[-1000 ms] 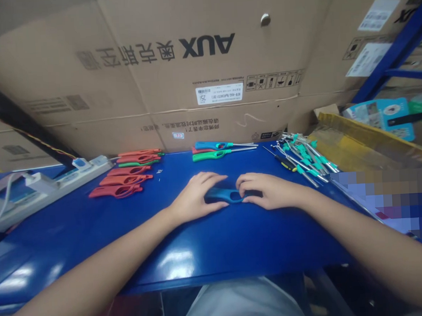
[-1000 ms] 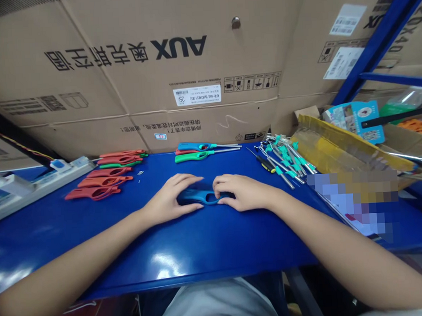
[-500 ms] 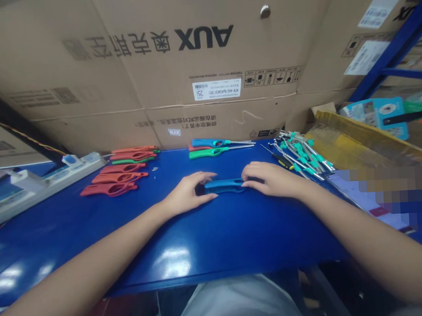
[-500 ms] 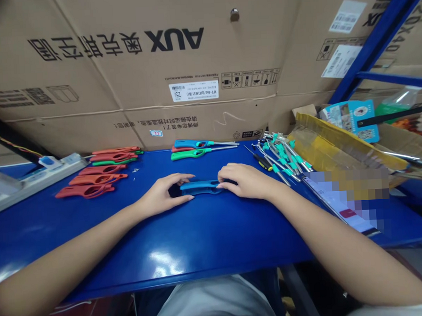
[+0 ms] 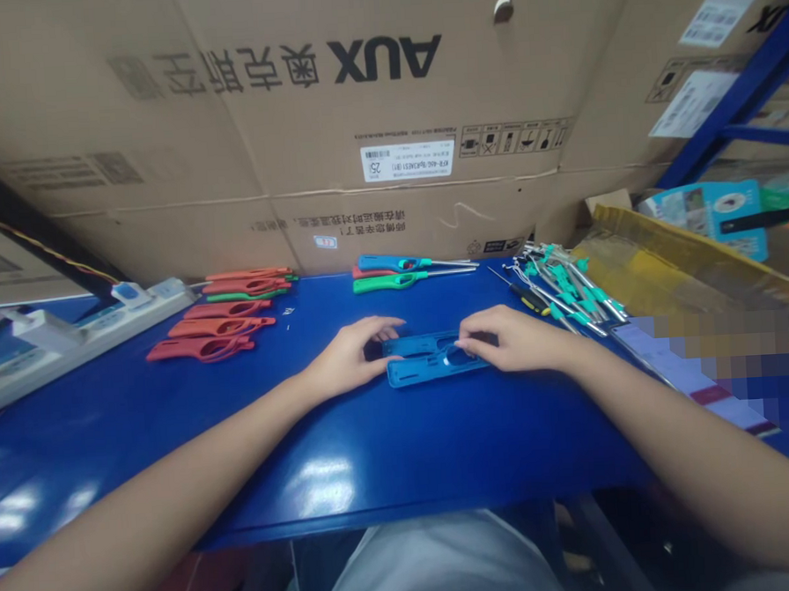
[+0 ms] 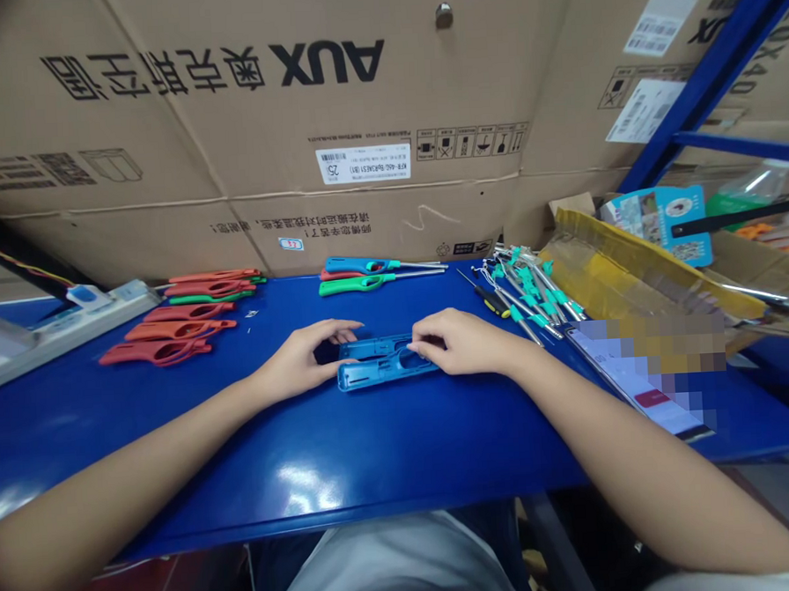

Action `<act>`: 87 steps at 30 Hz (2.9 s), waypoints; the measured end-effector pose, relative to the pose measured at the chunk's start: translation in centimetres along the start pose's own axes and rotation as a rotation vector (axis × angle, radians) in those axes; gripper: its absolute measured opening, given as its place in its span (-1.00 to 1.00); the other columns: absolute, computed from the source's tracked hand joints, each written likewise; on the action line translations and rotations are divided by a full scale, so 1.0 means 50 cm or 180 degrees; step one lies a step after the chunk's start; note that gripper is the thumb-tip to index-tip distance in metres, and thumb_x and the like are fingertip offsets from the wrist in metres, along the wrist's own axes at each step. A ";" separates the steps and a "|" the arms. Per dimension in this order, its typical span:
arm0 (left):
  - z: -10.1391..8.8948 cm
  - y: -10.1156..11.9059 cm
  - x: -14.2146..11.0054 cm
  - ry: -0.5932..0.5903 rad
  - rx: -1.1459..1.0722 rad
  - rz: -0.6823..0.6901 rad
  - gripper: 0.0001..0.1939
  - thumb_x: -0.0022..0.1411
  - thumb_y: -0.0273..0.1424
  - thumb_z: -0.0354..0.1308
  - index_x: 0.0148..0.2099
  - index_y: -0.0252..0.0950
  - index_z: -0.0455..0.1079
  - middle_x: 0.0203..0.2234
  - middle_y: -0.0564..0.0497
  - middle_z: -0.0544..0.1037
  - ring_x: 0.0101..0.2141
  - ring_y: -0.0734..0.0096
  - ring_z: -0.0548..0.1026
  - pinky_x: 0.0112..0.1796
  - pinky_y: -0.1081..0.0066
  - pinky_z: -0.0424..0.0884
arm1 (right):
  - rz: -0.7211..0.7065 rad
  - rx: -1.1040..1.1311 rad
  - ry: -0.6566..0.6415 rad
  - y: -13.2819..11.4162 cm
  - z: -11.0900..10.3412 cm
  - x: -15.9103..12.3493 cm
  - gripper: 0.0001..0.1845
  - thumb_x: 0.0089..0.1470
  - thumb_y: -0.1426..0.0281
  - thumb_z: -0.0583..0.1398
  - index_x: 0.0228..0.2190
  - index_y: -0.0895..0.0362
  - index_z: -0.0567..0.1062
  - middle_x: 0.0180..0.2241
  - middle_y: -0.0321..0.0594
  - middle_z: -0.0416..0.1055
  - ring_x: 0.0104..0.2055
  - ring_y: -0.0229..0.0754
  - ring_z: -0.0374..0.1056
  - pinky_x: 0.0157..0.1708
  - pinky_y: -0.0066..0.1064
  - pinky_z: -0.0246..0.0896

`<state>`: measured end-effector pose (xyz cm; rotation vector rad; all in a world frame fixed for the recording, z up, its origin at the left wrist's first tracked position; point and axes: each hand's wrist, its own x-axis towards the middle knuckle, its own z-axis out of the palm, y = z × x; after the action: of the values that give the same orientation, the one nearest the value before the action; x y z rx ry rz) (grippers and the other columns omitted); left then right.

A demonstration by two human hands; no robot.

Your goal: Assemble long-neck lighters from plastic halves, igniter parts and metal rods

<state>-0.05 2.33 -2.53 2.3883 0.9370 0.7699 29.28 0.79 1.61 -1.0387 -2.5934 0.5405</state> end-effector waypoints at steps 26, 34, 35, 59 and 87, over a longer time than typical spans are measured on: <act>-0.016 0.069 -0.019 -0.0437 0.0924 0.0224 -0.75 0.34 -0.33 0.12 0.03 -0.22 0.46 -0.13 -0.09 0.56 -0.09 0.17 0.50 -0.01 0.20 0.44 | 0.3227 -0.1717 0.0293 0.142 -0.118 -0.064 -0.89 0.00 0.39 0.22 -0.37 0.07 0.55 -0.22 -0.01 0.56 -0.21 0.10 0.49 -0.45 -0.27 0.27; -0.026 0.064 -0.017 -0.0552 0.1058 0.0084 -0.73 0.33 -0.37 0.10 0.04 -0.23 0.47 -0.12 -0.09 0.53 -0.08 0.17 0.48 -0.01 0.22 0.45 | 0.3302 -0.1461 0.0094 0.152 -0.111 -0.056 -0.87 0.03 0.36 0.21 -0.36 0.07 0.57 -0.20 -0.05 0.57 -0.12 0.08 0.49 -0.30 -0.24 0.34; -0.027 0.065 -0.017 -0.0568 0.1073 0.0080 -0.73 0.33 -0.37 0.10 0.04 -0.23 0.47 -0.12 -0.09 0.53 -0.08 0.17 0.48 -0.01 0.22 0.45 | 0.3303 -0.1425 0.0044 0.155 -0.111 -0.056 -0.89 0.01 0.38 0.22 -0.38 0.07 0.57 -0.22 -0.07 0.57 -0.13 0.05 0.49 -0.28 -0.27 0.33; -0.064 0.068 -0.017 -0.0805 0.1255 -0.0001 -0.64 0.16 -0.52 0.10 0.01 -0.21 0.46 -0.12 -0.03 0.53 -0.10 0.20 0.52 -0.10 0.28 0.46 | 0.1397 -0.0552 0.1668 0.073 -0.080 -0.023 -0.97 0.02 0.39 0.10 -0.43 0.07 0.35 -0.45 -0.26 0.43 -0.38 -0.16 0.33 -0.34 -0.40 0.16; -0.042 0.087 -0.019 0.0265 0.1029 0.0597 -0.80 0.41 -0.32 0.10 -0.16 -0.32 0.48 -0.32 -0.06 0.61 -0.29 0.31 0.51 -0.20 0.31 0.37 | -0.0332 0.0987 -0.0532 -0.015 -0.022 -0.012 -0.76 0.31 0.28 0.13 -0.17 0.15 0.53 -0.16 -0.15 0.48 -0.12 -0.19 0.39 -0.06 -0.33 0.24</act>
<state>0.03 -0.82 1.27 2.7757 0.9400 0.8465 29.71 0.10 2.84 -0.7817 -2.5729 1.0022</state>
